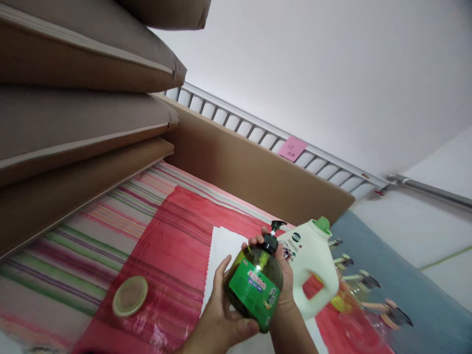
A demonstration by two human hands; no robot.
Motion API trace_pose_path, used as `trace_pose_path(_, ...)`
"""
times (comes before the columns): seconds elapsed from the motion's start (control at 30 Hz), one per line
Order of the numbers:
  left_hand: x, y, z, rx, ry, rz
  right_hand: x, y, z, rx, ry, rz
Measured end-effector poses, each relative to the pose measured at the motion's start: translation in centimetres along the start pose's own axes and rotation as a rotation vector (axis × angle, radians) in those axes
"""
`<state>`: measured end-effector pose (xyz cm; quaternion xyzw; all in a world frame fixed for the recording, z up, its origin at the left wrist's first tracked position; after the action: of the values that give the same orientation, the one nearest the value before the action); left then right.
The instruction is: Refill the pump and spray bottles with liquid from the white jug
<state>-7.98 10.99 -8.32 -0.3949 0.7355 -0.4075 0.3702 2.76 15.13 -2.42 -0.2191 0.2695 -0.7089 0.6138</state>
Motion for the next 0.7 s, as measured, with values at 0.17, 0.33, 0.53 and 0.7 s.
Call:
trace_pose_path(0.17, -0.4, 0.1, -1.5, -0.123, -0.111, -0.043, 0.3, -1.3, -0.3, 0.091, -0.018, 0.000)
trace_pose_path(0.33, -1.0, 0.7, -2.8, -0.231, -0.161, -0.085, 0.1, -2.6, 0.5, 0.244, 0.045, -0.101)
trace_pose_path(0.53, -0.9, 0.2, -3.5, -0.262, -0.144, -0.053, 0.1, -3.3, 0.9, 0.259, 0.013, -0.154)
trace_pose_path(0.7, -0.6, 0.0, -3.9, -0.273, -0.141, -0.114, 0.4, -4.0, 1.0, 0.262, 0.073, -0.152)
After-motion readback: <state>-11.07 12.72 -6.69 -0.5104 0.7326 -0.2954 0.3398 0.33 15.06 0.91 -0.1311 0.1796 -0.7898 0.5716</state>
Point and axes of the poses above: each hand's wrist, its own x-axis away from the middle knuckle, its own y-axis out of the back of the hand, z = x × y, the point moved 4 cm from there along -x, towards the middle knuckle, and after that the axes turned 5 degrees about -y, right-handed, at the moved point
